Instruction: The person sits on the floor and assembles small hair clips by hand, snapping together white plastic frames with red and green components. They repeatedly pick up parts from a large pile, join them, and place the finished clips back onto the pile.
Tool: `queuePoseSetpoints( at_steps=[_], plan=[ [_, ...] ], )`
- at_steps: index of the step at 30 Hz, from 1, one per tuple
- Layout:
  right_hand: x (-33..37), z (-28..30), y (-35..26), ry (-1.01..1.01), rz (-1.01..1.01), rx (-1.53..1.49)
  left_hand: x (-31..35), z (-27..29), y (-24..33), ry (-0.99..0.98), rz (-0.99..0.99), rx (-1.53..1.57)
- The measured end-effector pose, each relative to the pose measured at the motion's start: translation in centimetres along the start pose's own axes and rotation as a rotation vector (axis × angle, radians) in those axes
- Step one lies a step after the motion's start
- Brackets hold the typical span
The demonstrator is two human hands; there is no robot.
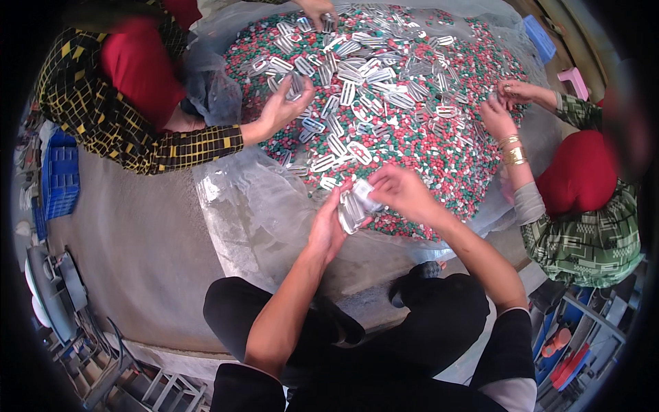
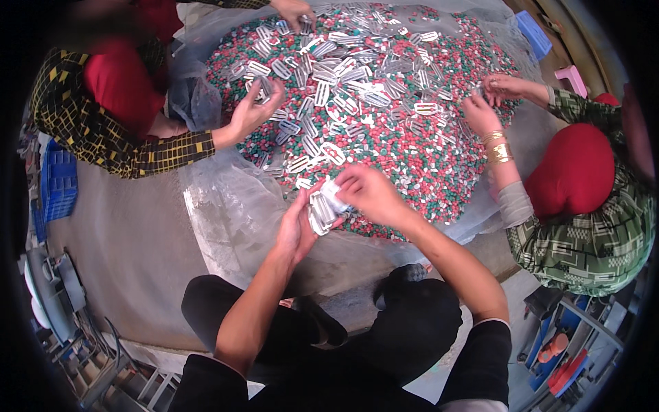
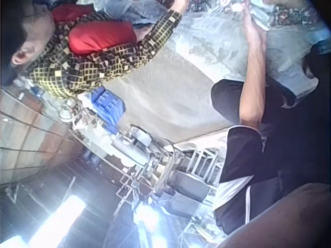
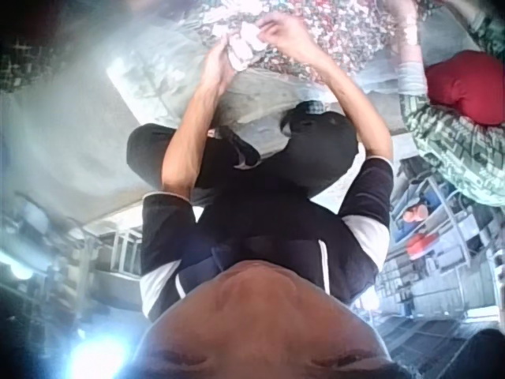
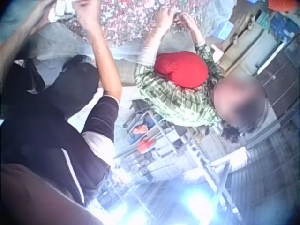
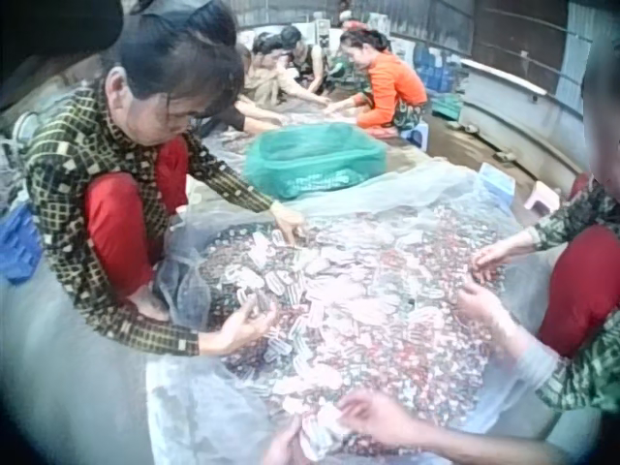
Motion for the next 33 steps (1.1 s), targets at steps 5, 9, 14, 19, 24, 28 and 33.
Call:
queuePoseSetpoints(
  at_steps=[5, 9, 14, 19, 24, 28, 33],
  plan=[
    [-2.0, -1.4, -6.0, 0.134, 0.274, 0.476, -0.6, 1.6, -0.6, -0.068, -0.004, -0.129],
    [-4.2, 0.5, -1.9, 0.344, 0.533, 0.867, -0.8, 0.7, -1.4, -0.078, 0.006, -0.233],
    [-2.9, 0.5, -2.0, 0.241, 0.482, 0.678, -1.0, 2.6, -0.1, -0.021, -0.099, -0.208],
    [-1.4, 1.5, -1.8, 0.137, 0.123, 0.06, -1.6, 2.9, 0.5, 0.039, -0.135, -0.15],
    [1.5, -1.8, -6.5, -0.06, 0.204, 0.304, -1.7, 0.5, -0.1, 0.022, -0.082, 0.047],
    [-1.5, 7.5, -7.5, 0.466, 0.438, 0.5, -1.8, -0.1, -0.6, -0.002, -0.095, -0.103],
    [-5.7, 16.9, -1.4, 0.791, 0.553, 0.926, -2.0, -1.7, -2.7, -0.027, -0.076, -0.19]
  ],
)
Point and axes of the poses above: each hand's wrist, its own x-axis away from the middle knuckle, its own z-axis out of the back of the hand, y = z × x, the point moved 8 cm from there along -x, towards the middle knuckle, and after that the axes turned 7 degrees about y, right-handed, at the moved point
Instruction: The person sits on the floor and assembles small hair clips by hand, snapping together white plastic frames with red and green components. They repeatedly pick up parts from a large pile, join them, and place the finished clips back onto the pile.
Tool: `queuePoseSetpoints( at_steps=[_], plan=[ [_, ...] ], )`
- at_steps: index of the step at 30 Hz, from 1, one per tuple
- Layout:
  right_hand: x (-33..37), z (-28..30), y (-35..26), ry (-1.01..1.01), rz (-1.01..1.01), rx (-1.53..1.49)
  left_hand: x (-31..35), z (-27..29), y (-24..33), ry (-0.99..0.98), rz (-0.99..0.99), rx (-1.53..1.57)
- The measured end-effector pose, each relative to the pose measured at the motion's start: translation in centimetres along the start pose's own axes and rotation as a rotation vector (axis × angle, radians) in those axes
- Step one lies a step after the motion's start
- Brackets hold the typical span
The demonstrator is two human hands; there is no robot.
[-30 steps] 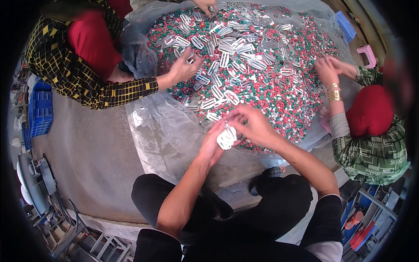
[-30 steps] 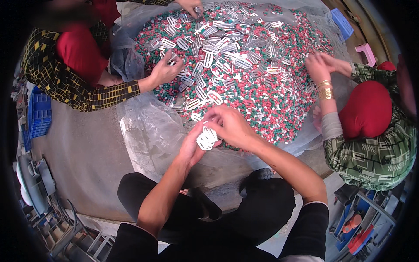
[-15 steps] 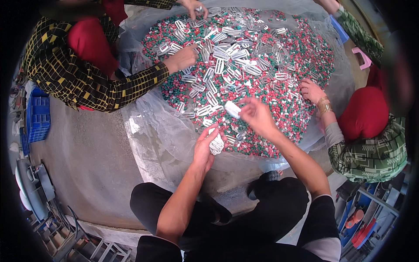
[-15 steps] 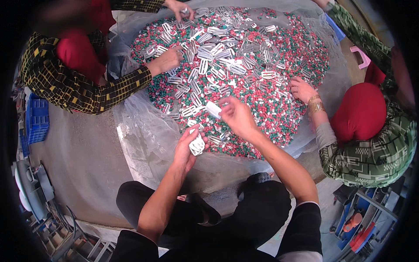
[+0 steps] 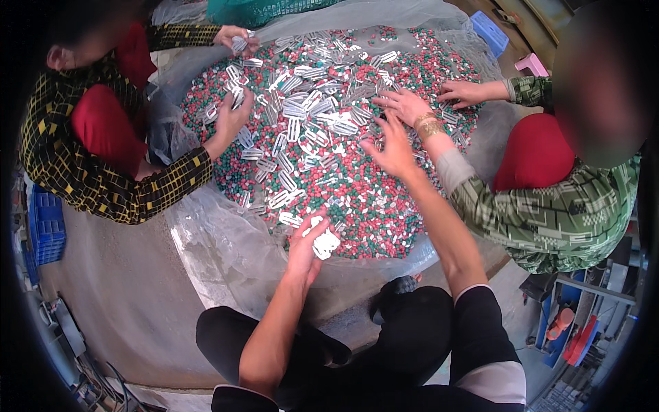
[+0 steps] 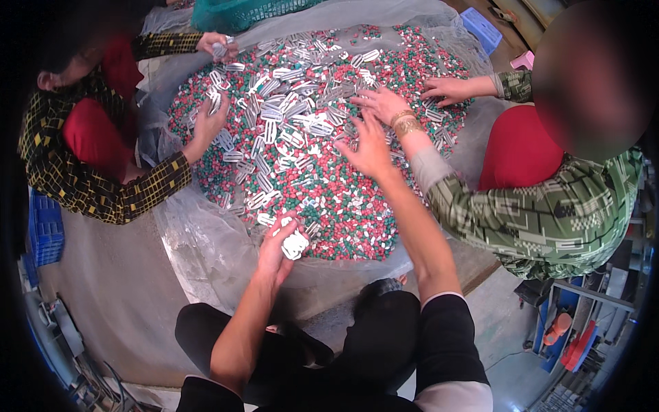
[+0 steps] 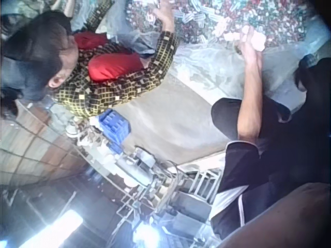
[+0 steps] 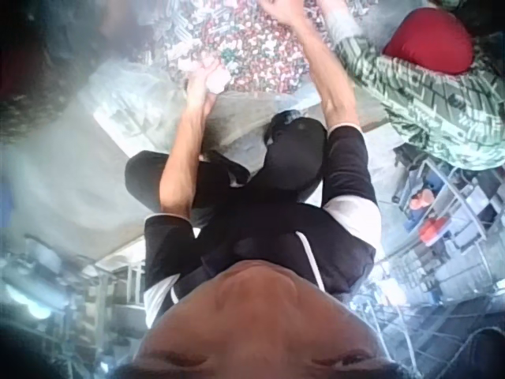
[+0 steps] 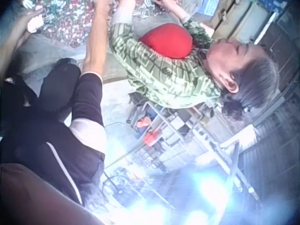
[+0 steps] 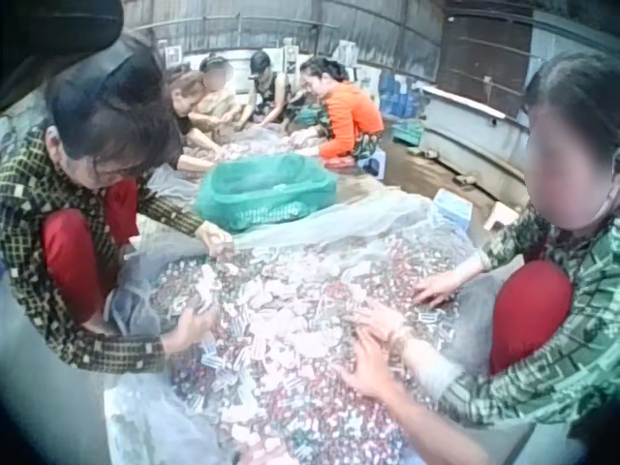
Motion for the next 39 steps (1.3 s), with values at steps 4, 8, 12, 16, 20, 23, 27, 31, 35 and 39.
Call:
queuePoseSetpoints(
  at_steps=[4, 8, 12, 16, 20, 23, 27, 31, 35, 39],
  plan=[
    [0.5, -1.5, -2.5, -0.001, -0.032, -0.076, 1.1, 2.0, 0.0, 0.041, -0.037, -0.025],
    [3.7, -3.2, -8.9, -0.009, 0.023, -0.335, 1.6, 4.4, 1.2, 0.051, -0.092, -0.038],
    [9.0, -4.9, -15.1, -0.223, 0.17, -0.567, 1.8, 3.4, 1.6, 0.09, -0.086, -0.013],
    [9.3, -2.8, -16.0, -0.388, 0.102, -0.544, 2.3, 3.0, 1.8, 0.072, -0.073, -0.014],
    [6.1, -0.6, -11.7, -0.403, -0.048, -0.254, 2.9, 4.0, 3.0, 0.057, -0.113, 0.025],
    [5.2, 0.1, -8.5, -0.259, 0.068, -0.129, 2.6, 4.5, 3.1, 0.031, -0.131, 0.037],
    [7.7, -1.5, -11.8, -0.3, 0.26, -0.053, 3.1, 4.8, 3.1, 0.049, -0.131, -0.002],
    [7.6, -1.7, -12.8, -0.411, 0.074, -0.097, 3.6, 4.6, 3.6, 0.039, -0.131, 0.003],
    [6.7, -0.9, -10.3, -0.386, -0.108, -0.229, 3.6, 4.9, 4.0, 0.018, -0.162, 0.002],
    [6.3, -1.2, -8.7, -0.539, -0.489, -0.403, 3.5, 5.7, 4.1, 0.041, -0.156, 0.009]
  ],
)
Point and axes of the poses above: each hand's wrist, its own x-axis away from the middle knuckle, its own z-axis out of the back of the hand, y = z × x, the point moved 8 cm from there along -x, towards the middle knuckle, and after that the axes turned 7 degrees about y, right-handed, at the moved point
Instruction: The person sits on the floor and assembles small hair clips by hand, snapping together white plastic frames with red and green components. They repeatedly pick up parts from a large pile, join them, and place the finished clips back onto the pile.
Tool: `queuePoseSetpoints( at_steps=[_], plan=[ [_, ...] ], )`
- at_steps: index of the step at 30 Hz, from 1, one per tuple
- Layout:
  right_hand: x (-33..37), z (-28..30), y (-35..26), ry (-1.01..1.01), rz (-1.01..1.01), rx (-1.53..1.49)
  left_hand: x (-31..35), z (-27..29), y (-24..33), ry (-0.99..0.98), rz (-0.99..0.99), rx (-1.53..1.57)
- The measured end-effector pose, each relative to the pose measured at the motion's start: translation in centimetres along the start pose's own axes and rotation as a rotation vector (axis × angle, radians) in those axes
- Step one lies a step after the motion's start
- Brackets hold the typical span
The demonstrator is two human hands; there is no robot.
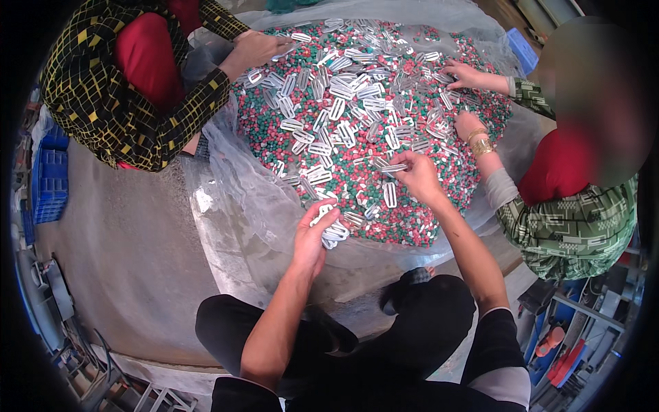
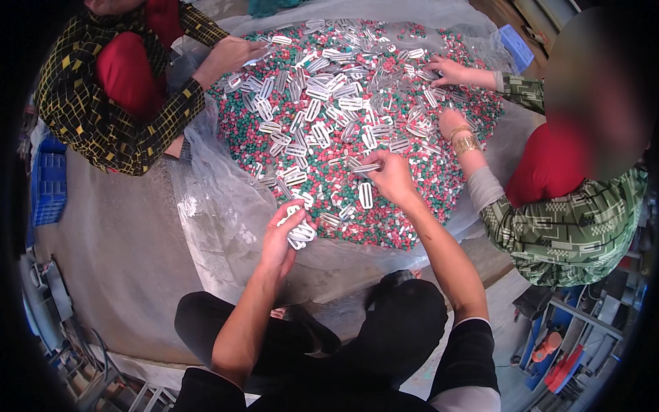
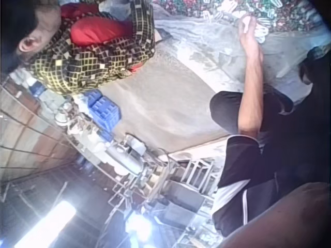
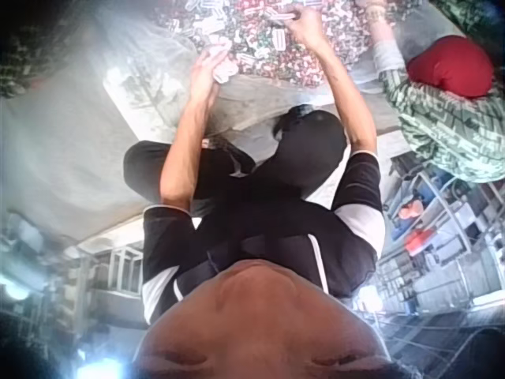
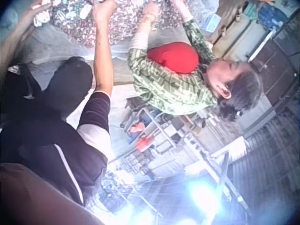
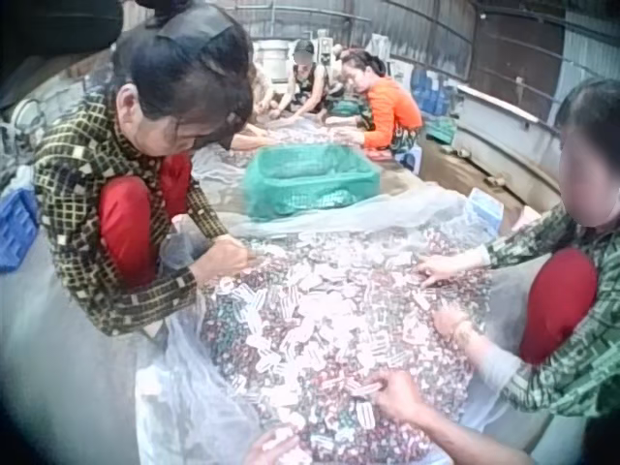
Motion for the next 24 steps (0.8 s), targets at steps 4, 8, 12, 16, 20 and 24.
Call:
queuePoseSetpoints(
  at_steps=[4, 8, 12, 16, 20, 24],
  plan=[
    [0.5, -0.1, 2.2, -0.113, -0.006, -0.079, 0.1, -0.8, 0.3, -0.013, 0.007, 0.004],
    [4.7, 0.5, 0.9, 0.028, 0.117, 0.49, 0.1, -0.5, 0.4, -0.01, -0.014, -0.002],
    [5.9, -0.3, -0.4, 0.137, 0.151, 0.408, 0.3, -0.9, 0.2, -0.023, -0.008, -0.013],
    [5.6, -0.6, -0.6, 0.141, 0.262, 0.399, 0.3, -1.5, 0.1, -0.056, -0.005, -0.025],
    [5.6, -1.4, 1.6, 0.042, 0.119, 0.248, 0.2, -1.4, 0.0, -0.042, -0.015, -0.035],
    [6.7, -1.6, 0.0, 0.036, 0.21, 0.368, 0.1, -1.3, 0.2, -0.044, -0.01, -0.024]
  ],
)
Point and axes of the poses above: each hand's wrist, its own x-axis away from the middle knuckle, its own z-axis out of the back of the hand, y = z × x, the point moved 8 cm from there along -x, towards the middle knuckle, and after that the axes turned 7 degrees about y, right-handed, at the moved point
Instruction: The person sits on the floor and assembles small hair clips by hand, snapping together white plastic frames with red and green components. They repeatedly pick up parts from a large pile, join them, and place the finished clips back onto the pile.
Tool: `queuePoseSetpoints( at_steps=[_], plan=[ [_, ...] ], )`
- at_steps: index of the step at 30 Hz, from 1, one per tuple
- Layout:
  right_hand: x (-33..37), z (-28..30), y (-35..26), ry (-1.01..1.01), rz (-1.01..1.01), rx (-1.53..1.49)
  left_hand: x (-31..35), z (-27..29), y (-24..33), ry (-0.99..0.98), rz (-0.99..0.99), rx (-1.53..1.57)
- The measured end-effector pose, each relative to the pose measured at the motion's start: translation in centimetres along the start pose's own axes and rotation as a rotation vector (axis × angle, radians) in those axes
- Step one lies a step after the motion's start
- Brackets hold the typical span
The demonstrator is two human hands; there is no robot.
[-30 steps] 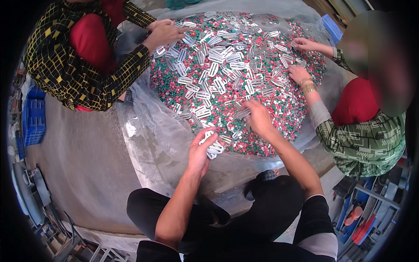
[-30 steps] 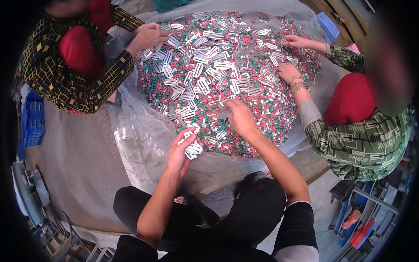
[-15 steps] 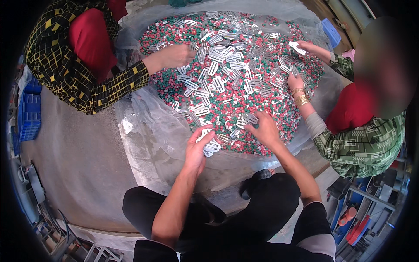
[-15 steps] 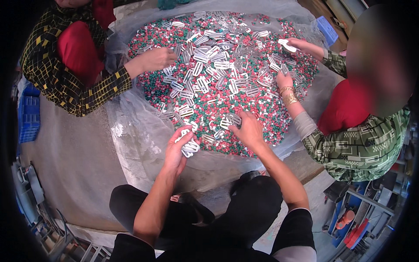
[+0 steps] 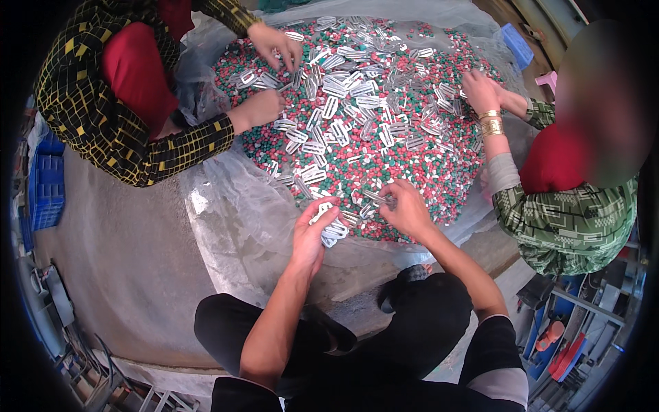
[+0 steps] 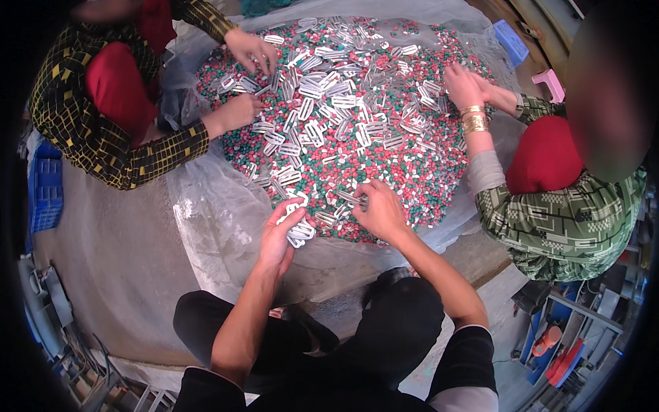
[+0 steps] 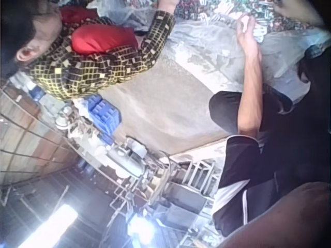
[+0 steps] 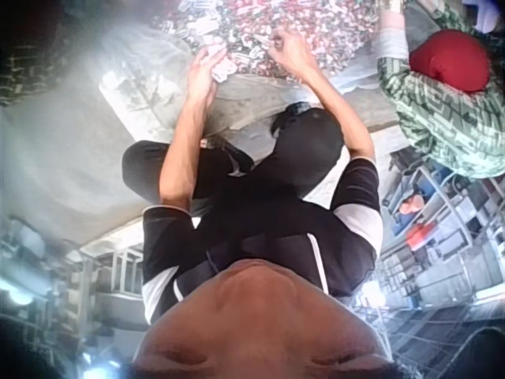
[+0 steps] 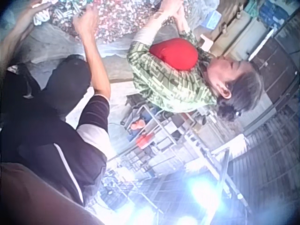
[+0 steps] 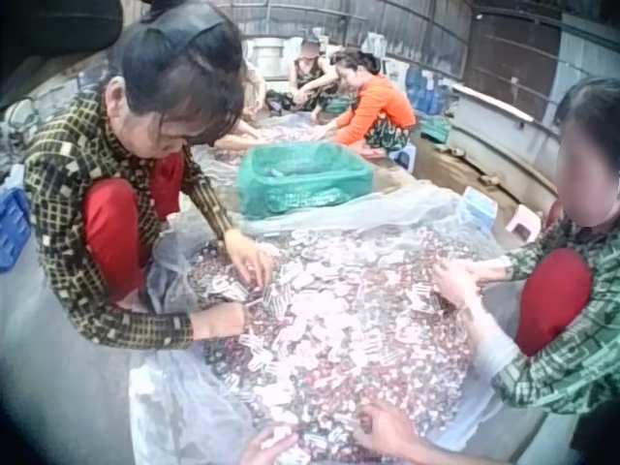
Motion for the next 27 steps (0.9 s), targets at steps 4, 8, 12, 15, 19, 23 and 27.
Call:
queuePoseSetpoints(
  at_steps=[4, 8, 12, 15, 19, 23, 27],
  plan=[
    [1.0, 0.7, -2.5, 0.08, 0.282, 0.158, 0.1, -0.1, 0.0, 0.003, -0.002, 0.008],
    [1.7, 0.3, -1.8, 0.054, 0.406, 0.214, 0.2, -0.2, 0.0, 0.007, 0.01, -0.011],
    [2.5, 0.7, -0.2, 0.132, 0.438, 0.227, 0.4, -0.7, 0.3, 0.011, -0.006, 0.011],
    [2.0, 1.6, 1.2, 0.121, 0.241, 0.09, 0.2, -0.8, 0.2, -0.007, -0.005, 0.023],
    [1.9, 1.0, 3.1, -0.01, -0.403, -0.75, -0.2, -1.7, -0.5, -0.037, 0.047, 0.1],
    [1.5, 2.0, -1.3, -0.16, -0.352, -0.832, -0.8, -3.9, -1.6, -0.113, 0.126, 0.075],
    [0.4, 4.3, -4.2, -0.033, -0.038, -0.417, -2.1, -6.6, -3.3, -0.117, 0.149, 0.133]
  ],
)
Point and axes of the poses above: each hand's wrist, its own x-axis away from the middle knuckle, its own z-axis out of the back of the hand, y = z × x, the point moved 8 cm from there along -x, towards the middle knuckle, and after that the axes turned 7 degrees about y, right-handed, at the moved point
